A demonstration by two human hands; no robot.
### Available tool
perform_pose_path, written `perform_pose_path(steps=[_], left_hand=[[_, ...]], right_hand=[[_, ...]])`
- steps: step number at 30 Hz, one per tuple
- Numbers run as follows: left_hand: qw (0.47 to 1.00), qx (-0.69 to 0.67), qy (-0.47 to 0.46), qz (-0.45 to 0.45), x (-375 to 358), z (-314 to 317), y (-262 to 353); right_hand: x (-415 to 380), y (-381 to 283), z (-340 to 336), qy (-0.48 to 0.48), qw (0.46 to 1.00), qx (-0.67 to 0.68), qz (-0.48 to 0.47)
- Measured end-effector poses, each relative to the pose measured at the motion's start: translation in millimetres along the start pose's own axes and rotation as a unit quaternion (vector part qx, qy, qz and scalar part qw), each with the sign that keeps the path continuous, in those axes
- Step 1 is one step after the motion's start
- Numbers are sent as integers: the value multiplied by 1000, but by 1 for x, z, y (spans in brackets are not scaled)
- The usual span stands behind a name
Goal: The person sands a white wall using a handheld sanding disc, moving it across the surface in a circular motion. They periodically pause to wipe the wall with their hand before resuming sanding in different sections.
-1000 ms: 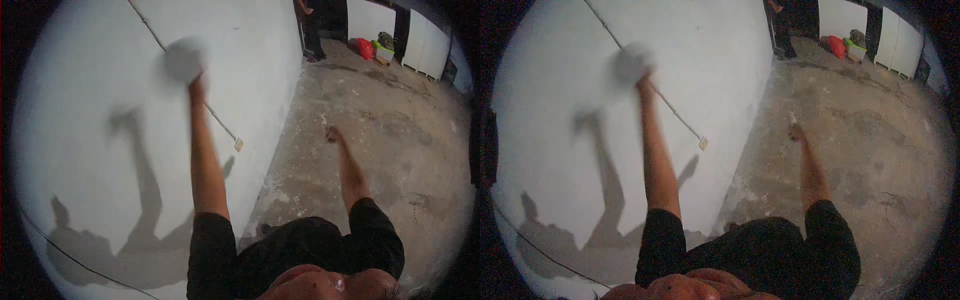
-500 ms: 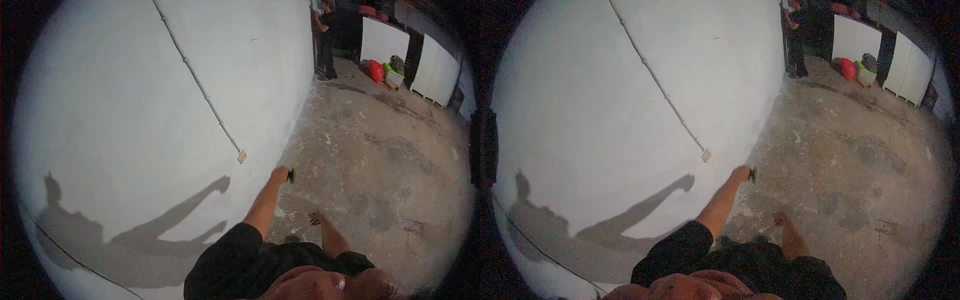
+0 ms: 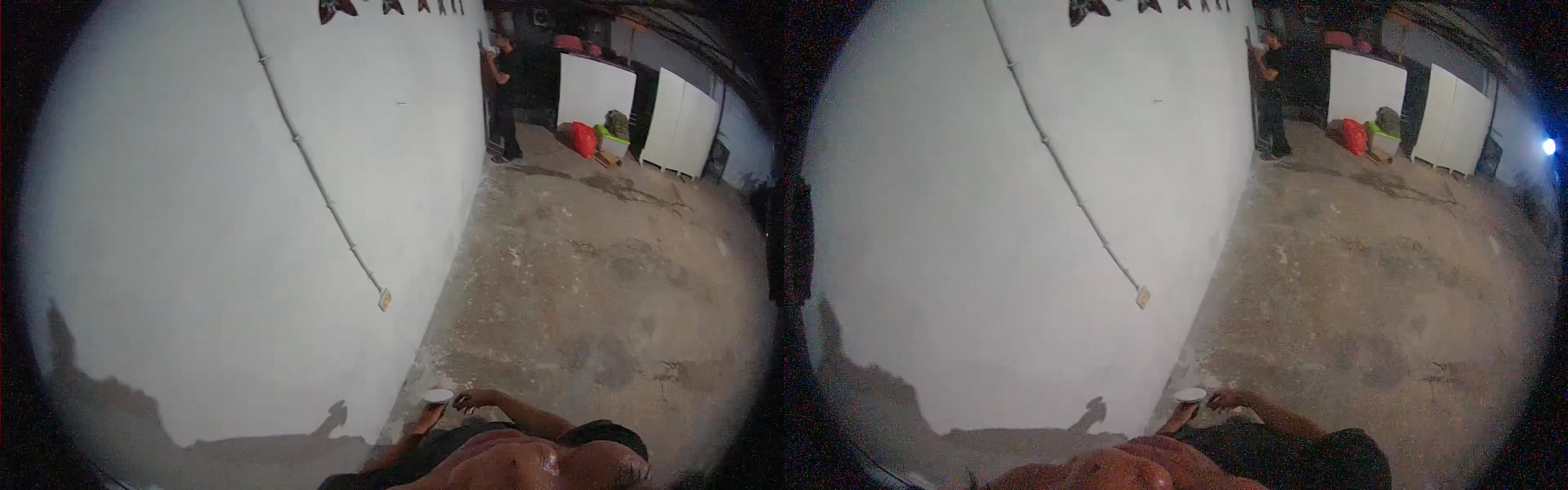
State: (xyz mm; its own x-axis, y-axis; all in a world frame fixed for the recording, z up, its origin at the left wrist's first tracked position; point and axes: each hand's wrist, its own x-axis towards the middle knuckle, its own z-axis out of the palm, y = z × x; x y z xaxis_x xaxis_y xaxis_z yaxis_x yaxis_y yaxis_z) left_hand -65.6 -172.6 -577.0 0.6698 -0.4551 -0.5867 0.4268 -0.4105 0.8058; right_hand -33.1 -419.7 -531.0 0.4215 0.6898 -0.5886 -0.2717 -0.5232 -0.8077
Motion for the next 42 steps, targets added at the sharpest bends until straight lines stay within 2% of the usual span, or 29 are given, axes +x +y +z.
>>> perform_pose_path(steps=[2, 3, 4, 6, 8, 11, 12, 13, 14, 15, 16, 17, 18, 20, 21, 22, 24, 26, 28, 29, 31, 32, 33, 36, 38, 39, 40, 41, 42], left_hand=[[995, -85, 51, 20, -35, -12, -5], [989, -120, 79, 36, -45, -20, -5], [982, -146, 106, 52, -53, -27, -2], [964, -189, 161, 90, -70, -45, 12], [943, -222, 205, 137, -81, -66, 35], [913, -254, 248, 201, -100, -93, 64], [904, -259, 258, 222, -103, -103, 74], [894, -263, 269, 242, -106, -113, 82], [887, -264, 274, 261, -111, -123, 90], [881, -267, 277, 277, -114, -130, 98], [876, -275, 271, 288, -117, -136, 106], [874, -283, 261, 296, -119, -142, 116], [874, -299, 244, 294, -125, -144, 128], [874, -329, 210, 290, -136, -149, 151], [877, -322, 187, 304, -134, -150, 150], [878, -319, 174, 310, -131, -150, 150], [880, -319, 151, 318, -123, -144, 152], [874, -346, 130, 315, -121, -138, 160], [886, -318, 105, 321, -114, -138, 153], [889, -313, 95, 320, -107, -140, 149], [907, -287, 72, 299, -105, -147, 152], [912, -275, 61, 297, -108, -150, 162], [917, -263, 51, 296, -112, -153, 172], [934, -172, 24, 313, -114, -164, 184], [949, -88, 20, 303, -113, -169, 184], [957, -32, 22, 286, -112, -172, 183], [958, -43, 18, 283, -106, -173, 179], [958, -55, 14, 280, -101, -173, 177], [958, -56, 21, 281, -100, -174, 177]], right_hand=[[4, -42, 15, -5, 1000, -2, -8], [47, -8, 17, -28, 995, -16, -93], [54, -28, 25, -35, 995, -12, -92], [64, -92, 35, -29, 987, -121, -99], [87, -115, 36, -33, 984, -39, -171], [73, -209, 35, 33, 974, -77, -210], [77, -225, 32, 28, 977, -90, -193], [86, -228, 34, 61, 965, -66, -248], [95, -232, 34, 61, 965, -64, -249], [101, -238, 30, 71, 952, -113, -276], [106, -243, 29, 82, 936, -162, -301], [121, -239, 32, 98, 941, -180, -269], [98, -267, 40, 101, 942, -178, -268], [51, -315, 60, 190, 954, -64, -223], [69, -294, 63, 254, 933, -159, -199], [83, -279, 62, 254, 936, -153, -192], [95, -254, 74, 357, 899, -97, -236], [88, -245, 86, 384, 890, -47, -241], [92, -258, 81, 433, 856, 31, -280], [93, -265, 70, 443, 850, 34, -282], [72, -266, 67, 325, 891, 201, -243], [65, -265, 66, 262, 894, 282, -230], [66, -264, 68, 305, 884, 264, -235], [40, -290, 59, 289, 865, 320, -256], [46, -281, 48, 319, 863, 325, -217], [43, -284, 42, 371, 842, 320, -228], [42, -286, 36, 418, 818, 317, -237], [42, -282, 28, 411, 821, 315, -238], [44, -273, 16, 450, 811, 297, -228]])
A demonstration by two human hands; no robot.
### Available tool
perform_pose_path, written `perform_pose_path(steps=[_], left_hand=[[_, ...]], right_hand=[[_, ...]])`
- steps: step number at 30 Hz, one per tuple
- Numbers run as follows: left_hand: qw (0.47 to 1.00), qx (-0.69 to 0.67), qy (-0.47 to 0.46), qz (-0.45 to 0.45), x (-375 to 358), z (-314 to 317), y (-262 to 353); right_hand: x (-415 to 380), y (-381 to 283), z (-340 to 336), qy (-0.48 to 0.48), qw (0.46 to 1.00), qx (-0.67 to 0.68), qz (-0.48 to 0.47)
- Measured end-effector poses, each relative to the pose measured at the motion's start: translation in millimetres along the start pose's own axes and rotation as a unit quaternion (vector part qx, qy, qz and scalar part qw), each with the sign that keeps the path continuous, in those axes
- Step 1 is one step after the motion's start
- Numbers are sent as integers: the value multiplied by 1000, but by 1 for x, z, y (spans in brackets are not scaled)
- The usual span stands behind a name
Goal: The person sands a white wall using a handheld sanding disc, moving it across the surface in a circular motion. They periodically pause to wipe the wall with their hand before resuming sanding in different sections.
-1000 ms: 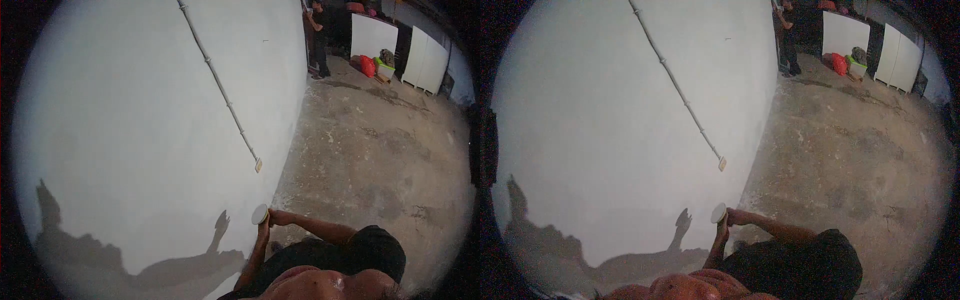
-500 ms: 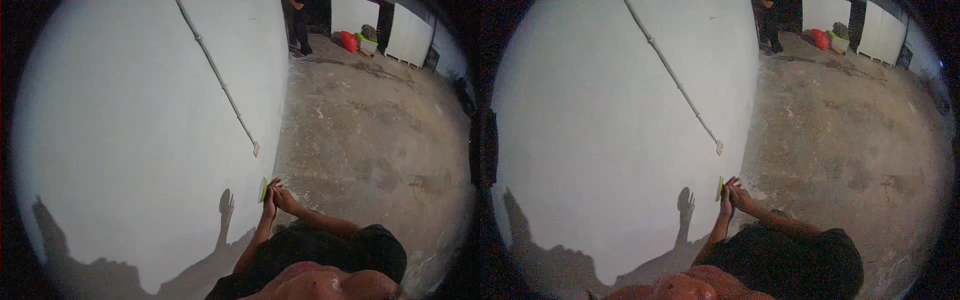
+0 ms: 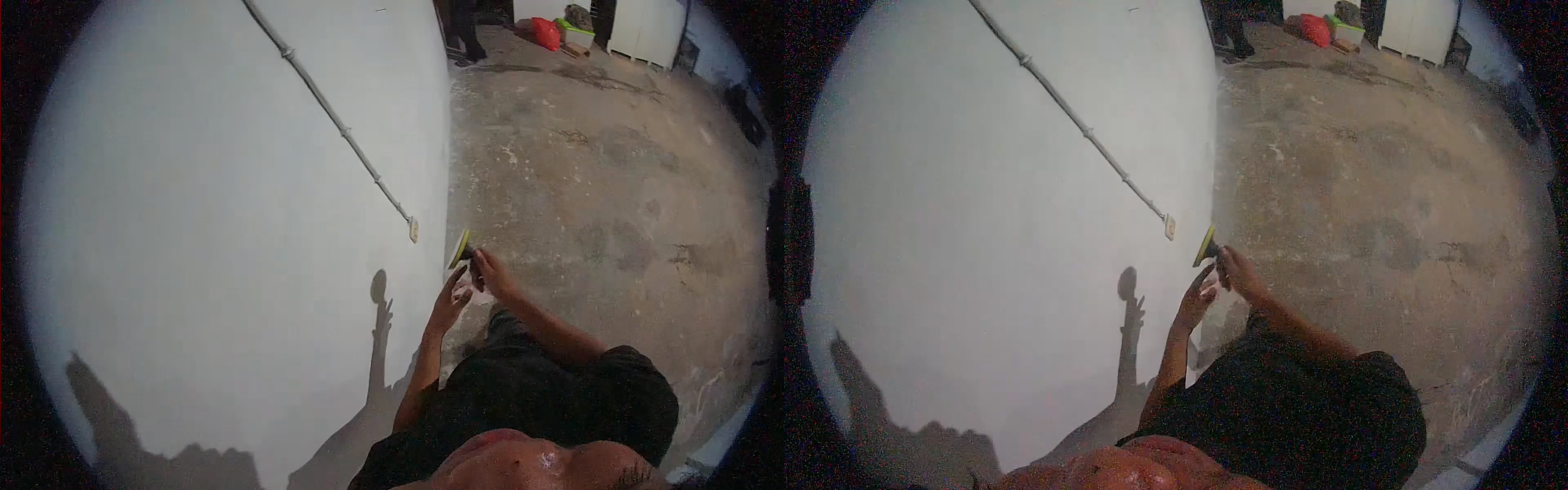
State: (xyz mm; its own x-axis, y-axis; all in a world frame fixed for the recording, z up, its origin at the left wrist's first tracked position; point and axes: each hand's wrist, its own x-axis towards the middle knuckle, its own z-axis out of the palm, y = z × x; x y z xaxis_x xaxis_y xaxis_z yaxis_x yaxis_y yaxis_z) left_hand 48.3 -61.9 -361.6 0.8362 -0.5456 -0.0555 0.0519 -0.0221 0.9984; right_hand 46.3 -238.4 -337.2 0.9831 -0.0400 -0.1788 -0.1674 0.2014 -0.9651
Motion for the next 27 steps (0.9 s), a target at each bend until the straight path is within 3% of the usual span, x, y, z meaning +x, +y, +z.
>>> perform_pose_path(steps=[1, 4, 12, 18, 20, 22, 27], left_hand=[[1000, 10, 26, -5, -1, 0, 1], [997, -47, 54, -42, 15, -12, 7], [973, 125, 176, 82, 76, -45, 116], [962, 17, 185, 199, 142, -56, 196], [955, 35, 204, 210, 124, -27, 207], [939, 40, 212, 269, 133, -30, 214], [912, 86, 280, 289, 169, -25, 239]], right_hand=[[8, -6, -4, 36, 999, -25, -13], [37, -34, -15, 14, 999, 13, -27], [162, -63, -21, 10, 996, 54, -65], [252, -100, -16, -104, 989, 76, -76], [231, -92, -20, -160, 980, 72, -99], [239, -93, -5, -209, 969, 89, -97], [262, -108, 3, -278, 941, 164, -97]])
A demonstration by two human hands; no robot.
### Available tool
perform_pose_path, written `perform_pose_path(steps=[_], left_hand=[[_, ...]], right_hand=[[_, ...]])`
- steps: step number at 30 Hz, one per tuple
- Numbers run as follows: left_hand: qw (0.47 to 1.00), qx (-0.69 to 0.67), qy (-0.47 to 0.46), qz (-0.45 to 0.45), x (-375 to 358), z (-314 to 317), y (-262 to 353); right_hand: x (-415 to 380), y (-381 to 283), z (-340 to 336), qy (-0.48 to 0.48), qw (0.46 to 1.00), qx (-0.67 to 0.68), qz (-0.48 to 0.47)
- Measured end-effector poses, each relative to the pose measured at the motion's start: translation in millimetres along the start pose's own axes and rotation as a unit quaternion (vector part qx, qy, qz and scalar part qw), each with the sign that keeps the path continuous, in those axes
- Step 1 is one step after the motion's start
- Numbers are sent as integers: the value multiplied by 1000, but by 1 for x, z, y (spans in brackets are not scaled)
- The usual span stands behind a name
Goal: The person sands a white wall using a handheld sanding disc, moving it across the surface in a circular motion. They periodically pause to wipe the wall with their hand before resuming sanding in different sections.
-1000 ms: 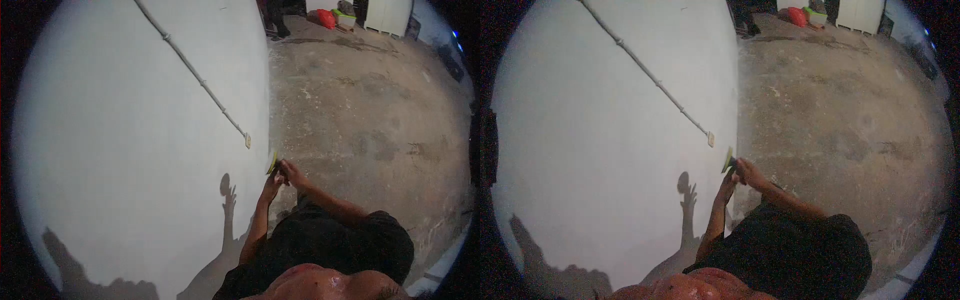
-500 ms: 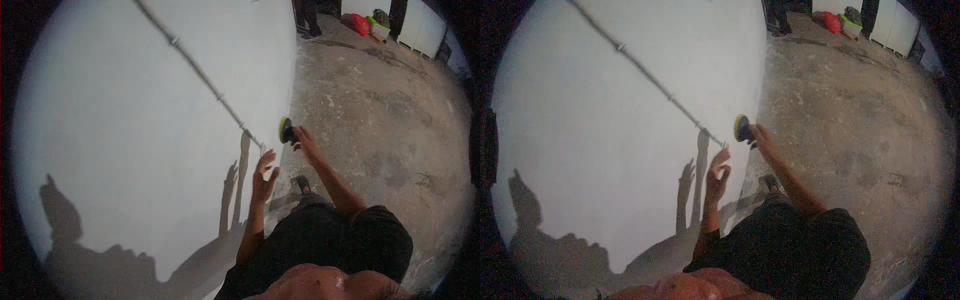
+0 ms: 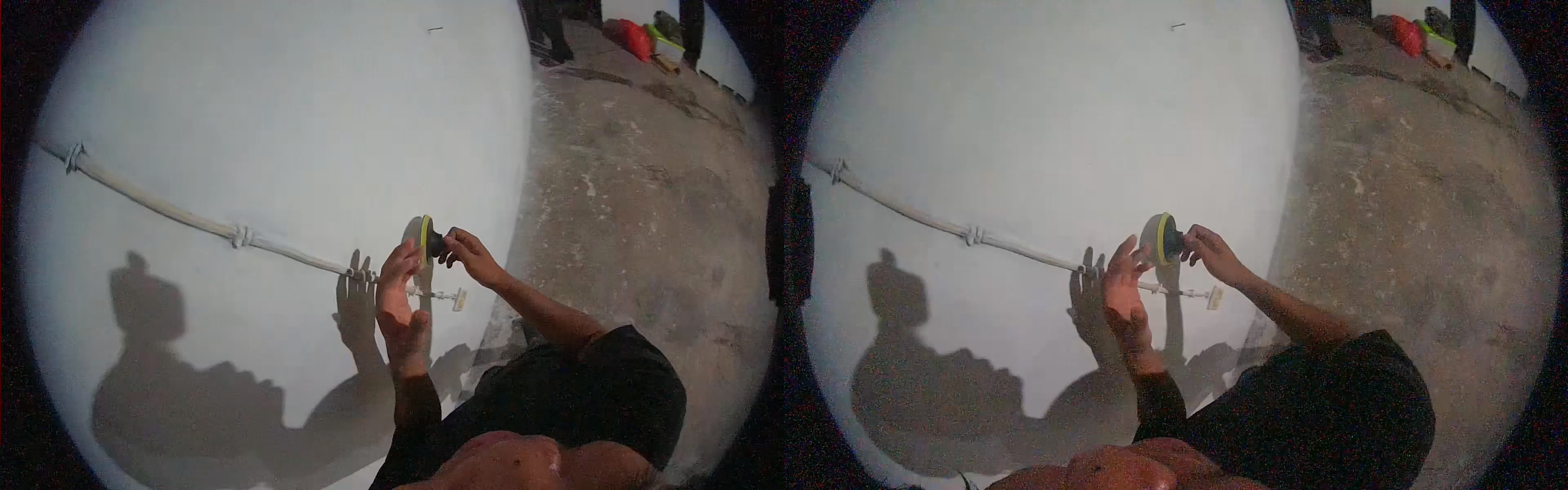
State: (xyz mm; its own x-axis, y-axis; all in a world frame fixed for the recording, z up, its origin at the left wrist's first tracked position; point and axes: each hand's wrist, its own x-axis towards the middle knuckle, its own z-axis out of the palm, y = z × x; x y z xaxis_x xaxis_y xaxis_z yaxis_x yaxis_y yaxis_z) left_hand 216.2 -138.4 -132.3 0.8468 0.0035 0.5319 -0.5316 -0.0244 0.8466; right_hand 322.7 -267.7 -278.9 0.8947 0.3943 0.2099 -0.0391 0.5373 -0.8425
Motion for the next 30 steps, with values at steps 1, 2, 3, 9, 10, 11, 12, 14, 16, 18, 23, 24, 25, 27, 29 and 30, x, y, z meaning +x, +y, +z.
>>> perform_pose_path(steps=[1, 2, 3, 9, 10, 11, 12, 14, 16, 18, 23, 24, 25, 27, 29, 30], left_hand=[[993, 100, 15, 62, -2, 11, 10], [973, 193, 29, 124, -4, 18, 14], [973, 191, 29, 129, -5, 21, 13], [851, 407, 79, 321, 22, 3, -42], [849, 406, 81, 328, 24, 6, -36], [833, 444, 73, 321, 27, 9, -29], [818, 479, 64, 312, 30, 11, -23], [799, 498, 66, 330, 37, 4, -18], [797, 485, 116, 341, 40, 7, -31], [797, 467, 149, 352, 45, 9, -32], [773, 517, 164, 328, 37, 9, -27], [778, 515, 160, 321, 41, -3, -43], [766, 516, 160, 348, 44, 1, -41], [755, 510, 145, 387, 50, -2, -38], [762, 493, 163, 388, 48, -3, -52], [747, 504, 165, 402, 53, -4, -51]], right_hand=[[-5, -5, 1, -7, 1000, 4, -3], [-9, -5, 3, -18, 999, -34, -29], [-10, -4, 4, -26, 995, -74, -56], [20, 43, 7, 26, 965, -229, -126], [18, 36, 7, 42, 952, -270, -142], [20, 27, 9, 42, 949, -275, -150], [21, 21, 14, 64, 945, -274, -167], [35, 0, 17, 87, 924, -327, -178], [76, -21, 11, 136, 902, -340, -231], [123, -63, -5, 166, 884, -371, -229], [271, -204, -76, 271, 840, -313, -350], [287, -220, -73, 310, 856, -310, -273], [295, -226, -70, 326, 851, -319, -259], [284, -203, -49, 246, 801, -375, -397], [255, -217, -27, 196, 812, -369, -407], [286, -222, -49, 266, 791, -388, -391]])
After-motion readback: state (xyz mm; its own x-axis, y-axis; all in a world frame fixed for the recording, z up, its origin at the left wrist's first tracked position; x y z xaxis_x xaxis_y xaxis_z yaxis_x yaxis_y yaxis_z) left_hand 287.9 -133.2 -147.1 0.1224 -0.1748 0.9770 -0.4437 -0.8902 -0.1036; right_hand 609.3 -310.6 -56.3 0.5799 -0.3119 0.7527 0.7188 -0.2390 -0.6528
